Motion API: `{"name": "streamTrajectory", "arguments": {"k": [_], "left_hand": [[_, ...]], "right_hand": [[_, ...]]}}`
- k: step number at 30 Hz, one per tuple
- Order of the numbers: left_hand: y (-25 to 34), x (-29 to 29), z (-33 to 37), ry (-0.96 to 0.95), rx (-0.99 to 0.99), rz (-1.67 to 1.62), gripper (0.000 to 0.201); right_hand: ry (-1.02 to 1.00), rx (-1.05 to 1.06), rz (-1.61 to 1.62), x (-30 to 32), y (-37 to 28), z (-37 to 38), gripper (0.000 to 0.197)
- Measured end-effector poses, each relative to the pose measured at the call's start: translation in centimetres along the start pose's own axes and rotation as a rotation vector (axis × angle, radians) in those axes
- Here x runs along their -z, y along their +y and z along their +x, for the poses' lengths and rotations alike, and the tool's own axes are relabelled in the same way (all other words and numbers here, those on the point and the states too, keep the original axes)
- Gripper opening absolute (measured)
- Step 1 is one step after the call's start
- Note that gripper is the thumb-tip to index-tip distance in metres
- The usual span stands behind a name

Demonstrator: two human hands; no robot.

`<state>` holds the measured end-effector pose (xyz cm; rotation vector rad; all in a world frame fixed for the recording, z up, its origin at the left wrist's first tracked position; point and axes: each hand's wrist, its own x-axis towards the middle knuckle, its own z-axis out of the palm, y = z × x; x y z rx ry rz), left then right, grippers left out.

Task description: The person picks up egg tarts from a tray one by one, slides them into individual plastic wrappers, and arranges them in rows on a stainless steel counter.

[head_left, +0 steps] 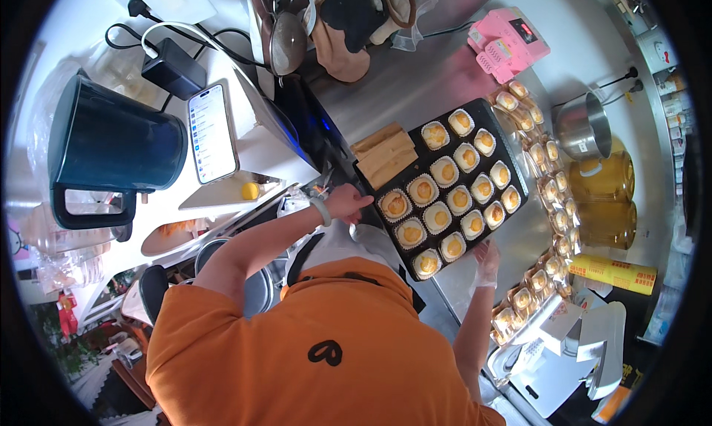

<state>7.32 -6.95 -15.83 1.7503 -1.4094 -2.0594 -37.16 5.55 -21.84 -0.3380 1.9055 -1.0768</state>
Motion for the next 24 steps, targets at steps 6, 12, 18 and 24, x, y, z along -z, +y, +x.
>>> {"name": "streamTrajectory", "arguments": {"k": [6,12,18,24], "left_hand": [[4.8,-0.4,3.2,0.578,-0.602,0.455,0.023],[7.2,-1.9,9.7,0.736,-0.634,0.806,0.031],[7.0,-2.3,11.5,0.723,-0.596,0.887,0.032],[7.7,-2.4,11.8,0.651,-0.538,0.838,0.021]], "right_hand": [[0.222,0.267,-0.25,-0.4,-1.2,-3.5,0.045],[0.285,0.497,-0.446,-1.1,-0.7,-6.1,0.04],[0.331,0.526,-0.415,-1.5,-1.9,-10.0,0.044],[0.355,0.481,-0.404,-0.8,-0.8,-11.2,0.045]]}}
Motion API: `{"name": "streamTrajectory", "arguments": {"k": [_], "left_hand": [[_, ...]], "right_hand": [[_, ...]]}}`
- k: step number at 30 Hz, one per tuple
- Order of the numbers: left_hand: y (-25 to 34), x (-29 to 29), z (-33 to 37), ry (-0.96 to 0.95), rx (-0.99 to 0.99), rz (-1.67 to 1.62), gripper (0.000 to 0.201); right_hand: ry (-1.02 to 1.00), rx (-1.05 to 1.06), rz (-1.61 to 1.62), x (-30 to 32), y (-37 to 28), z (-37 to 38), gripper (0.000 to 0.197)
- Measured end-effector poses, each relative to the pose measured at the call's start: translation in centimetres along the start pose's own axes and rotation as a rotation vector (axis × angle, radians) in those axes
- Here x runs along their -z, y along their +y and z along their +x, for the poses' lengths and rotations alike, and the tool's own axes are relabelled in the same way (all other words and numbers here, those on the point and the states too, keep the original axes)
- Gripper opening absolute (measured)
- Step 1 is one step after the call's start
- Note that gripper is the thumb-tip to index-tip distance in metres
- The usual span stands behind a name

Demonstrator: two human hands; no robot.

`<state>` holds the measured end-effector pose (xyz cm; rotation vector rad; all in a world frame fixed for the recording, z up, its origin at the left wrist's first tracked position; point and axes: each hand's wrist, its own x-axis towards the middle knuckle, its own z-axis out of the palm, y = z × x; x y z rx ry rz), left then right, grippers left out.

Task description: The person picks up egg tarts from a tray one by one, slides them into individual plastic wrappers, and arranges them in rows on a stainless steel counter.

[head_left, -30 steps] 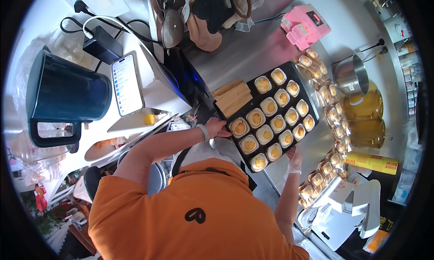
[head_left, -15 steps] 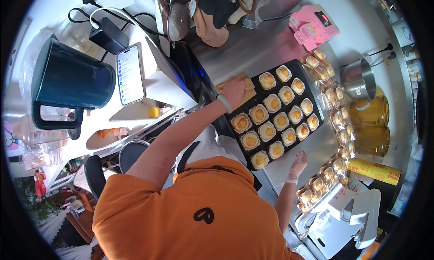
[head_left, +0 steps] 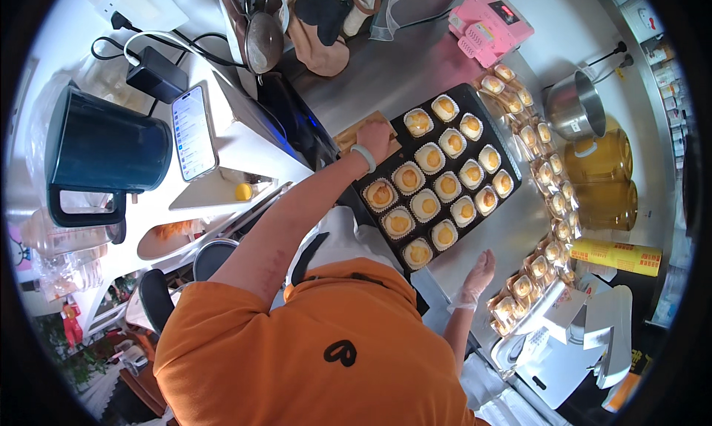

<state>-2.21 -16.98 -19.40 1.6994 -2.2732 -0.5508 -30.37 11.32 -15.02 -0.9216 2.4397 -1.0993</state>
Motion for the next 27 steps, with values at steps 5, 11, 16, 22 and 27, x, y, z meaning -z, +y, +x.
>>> {"name": "streamTrajectory", "arguments": {"k": [5,11,16,22,27], "left_hand": [[-1.2,0.8,0.2,0.029,0.01,-0.406,0.015],[2.2,9.9,-2.6,-0.058,-0.147,-0.961,0.013],[6.2,14.2,-6.6,-0.178,-0.203,-1.088,0.01],[5.6,15.1,-9.5,-0.071,-0.336,-0.977,0.012],[4.5,15.1,-11.5,-0.133,-0.264,-0.936,0.013]], "right_hand": [[0.011,-0.014,0.09,0.0,-1.5,0.0,0.042],[-0.196,0.103,0.388,-1.5,-13.9,0.9,0.039],[-0.647,0.088,0.553,-4.7,-24.3,0.5,0.035],[-0.883,0.016,0.606,-6.6,-25.5,-0.8,0.028],[-0.965,0.037,0.464,-7.7,-22.8,-1.7,0.028]]}}
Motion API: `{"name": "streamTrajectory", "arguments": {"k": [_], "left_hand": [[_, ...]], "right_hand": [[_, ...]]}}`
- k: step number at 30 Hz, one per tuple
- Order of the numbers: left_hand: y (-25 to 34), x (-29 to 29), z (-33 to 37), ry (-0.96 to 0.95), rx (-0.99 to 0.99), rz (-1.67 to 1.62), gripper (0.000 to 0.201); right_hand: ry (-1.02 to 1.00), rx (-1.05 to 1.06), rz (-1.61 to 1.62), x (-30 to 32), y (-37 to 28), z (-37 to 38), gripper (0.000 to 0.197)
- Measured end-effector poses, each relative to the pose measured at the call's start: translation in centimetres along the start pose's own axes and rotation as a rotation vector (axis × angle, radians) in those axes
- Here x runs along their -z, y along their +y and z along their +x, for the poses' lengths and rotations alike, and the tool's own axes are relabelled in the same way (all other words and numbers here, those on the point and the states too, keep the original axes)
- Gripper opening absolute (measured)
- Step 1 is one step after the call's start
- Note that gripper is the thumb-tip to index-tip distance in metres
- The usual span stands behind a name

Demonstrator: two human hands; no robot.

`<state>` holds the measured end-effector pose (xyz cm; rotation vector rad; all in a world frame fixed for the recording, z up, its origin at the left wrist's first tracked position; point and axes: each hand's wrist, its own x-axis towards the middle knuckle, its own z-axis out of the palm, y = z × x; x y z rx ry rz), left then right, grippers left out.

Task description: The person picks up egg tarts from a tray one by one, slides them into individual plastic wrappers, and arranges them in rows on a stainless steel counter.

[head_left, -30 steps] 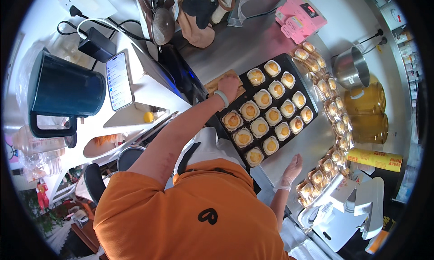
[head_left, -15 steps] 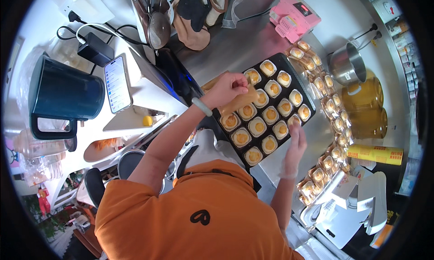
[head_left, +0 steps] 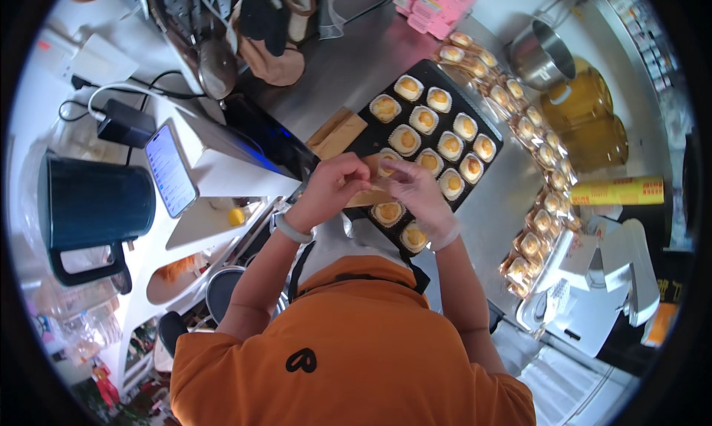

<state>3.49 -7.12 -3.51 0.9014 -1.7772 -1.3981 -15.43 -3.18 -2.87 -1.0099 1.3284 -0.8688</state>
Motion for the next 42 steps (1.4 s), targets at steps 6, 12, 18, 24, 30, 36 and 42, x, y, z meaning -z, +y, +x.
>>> {"name": "streamTrajectory", "arguments": {"k": [6,12,18,24,30,36,42], "left_hand": [[0.0,-0.2,-0.4,-0.071,0.012,0.059,0.014],[-0.3,-0.2,0.1,-0.117,-0.025,0.053,0.014],[1.1,-2.4,0.8,-0.175,-0.03,0.042,0.013],[2.2,-7.8,0.8,-0.08,-0.068,0.023,0.014],[3.7,-13.2,0.3,0.06,-0.008,0.087,0.015],[4.5,-14.4,-2.4,0.146,0.024,0.104,0.013],[4.2,-13.7,-4.9,0.278,0.124,0.081,0.013]], "right_hand": [[0.074,-0.046,0.184,-1.3,-0.1,-1.1,0.027],[0.06,-0.017,0.335,-0.7,-0.6,-2.7,0.029],[-0.015,-0.042,0.34,2.3,0.7,-3.7,0.028],[0.02,0.005,0.169,7.8,4.2,-4.8,0.029],[0.373,0.112,-0.356,18.4,7.4,-1.9,0.039],[0.55,-0.218,-0.944,25.8,9.1,5.8,0.063],[0.303,-0.292,-1.13,26.3,9.1,8.5,0.077]]}}
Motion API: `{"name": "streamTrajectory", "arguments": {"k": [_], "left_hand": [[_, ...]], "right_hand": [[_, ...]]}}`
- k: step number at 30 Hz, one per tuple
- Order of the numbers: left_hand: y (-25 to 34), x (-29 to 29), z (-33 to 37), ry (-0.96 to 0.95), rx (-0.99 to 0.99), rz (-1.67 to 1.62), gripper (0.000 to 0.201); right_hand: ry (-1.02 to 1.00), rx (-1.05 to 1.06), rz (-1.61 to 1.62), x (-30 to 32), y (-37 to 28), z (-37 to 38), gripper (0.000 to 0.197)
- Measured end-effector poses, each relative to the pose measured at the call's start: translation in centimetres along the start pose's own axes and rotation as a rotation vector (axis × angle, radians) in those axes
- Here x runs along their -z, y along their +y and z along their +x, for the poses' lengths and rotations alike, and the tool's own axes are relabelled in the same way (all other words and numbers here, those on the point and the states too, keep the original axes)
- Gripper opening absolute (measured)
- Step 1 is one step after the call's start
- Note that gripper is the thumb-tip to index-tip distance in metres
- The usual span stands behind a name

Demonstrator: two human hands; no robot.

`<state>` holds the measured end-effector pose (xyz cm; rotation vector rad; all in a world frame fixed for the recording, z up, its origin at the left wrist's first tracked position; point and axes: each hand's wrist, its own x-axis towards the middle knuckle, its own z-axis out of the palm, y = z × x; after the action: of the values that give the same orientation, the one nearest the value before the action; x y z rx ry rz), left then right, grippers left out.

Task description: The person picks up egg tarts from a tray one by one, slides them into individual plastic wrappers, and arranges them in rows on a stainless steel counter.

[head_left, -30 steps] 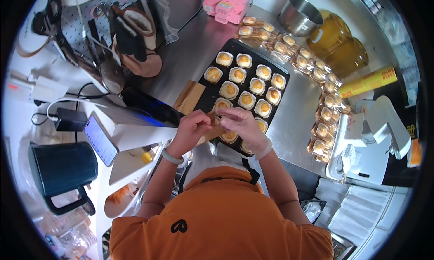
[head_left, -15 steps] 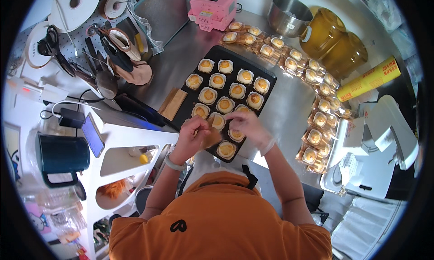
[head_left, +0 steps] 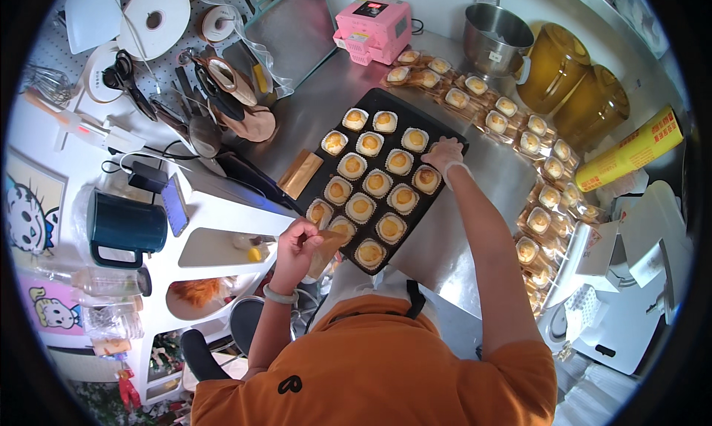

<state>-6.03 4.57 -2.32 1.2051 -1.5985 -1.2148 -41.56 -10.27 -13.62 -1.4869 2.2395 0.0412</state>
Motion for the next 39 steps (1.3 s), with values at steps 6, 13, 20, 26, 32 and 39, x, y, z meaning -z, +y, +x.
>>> {"name": "streamTrajectory", "arguments": {"k": [6,13,20,26,32,39], "left_hand": [[0.3,1.5,0.1,0.035,0.025,-0.038,0.012],[0.4,2.4,1.4,-0.032,0.062,-0.214,0.01],[1.6,1.9,4.7,-0.203,0.019,-0.358,0.005],[0.5,1.8,5.8,-0.29,0.019,-0.434,0.005],[0.9,2.6,5.8,-0.315,0.012,-0.483,0.007],[1.8,4.2,4.6,-0.264,0.133,-0.598,0.007]], "right_hand": [[0.062,-0.016,-0.029,-0.5,1.1,1.3,0.072],[0.123,-0.022,-0.151,-0.2,2.8,1.2,0.07],[0.33,0.428,0.187,9.3,-1.3,-8.9,0.084],[0.31,0.817,0.225,11.6,-11.3,-19.0,0.076],[0.323,0.883,0.16,10.8,-14.6,-21.4,0.079],[0.374,0.998,0.05,9.8,-16.0,-22.0,0.079]]}}
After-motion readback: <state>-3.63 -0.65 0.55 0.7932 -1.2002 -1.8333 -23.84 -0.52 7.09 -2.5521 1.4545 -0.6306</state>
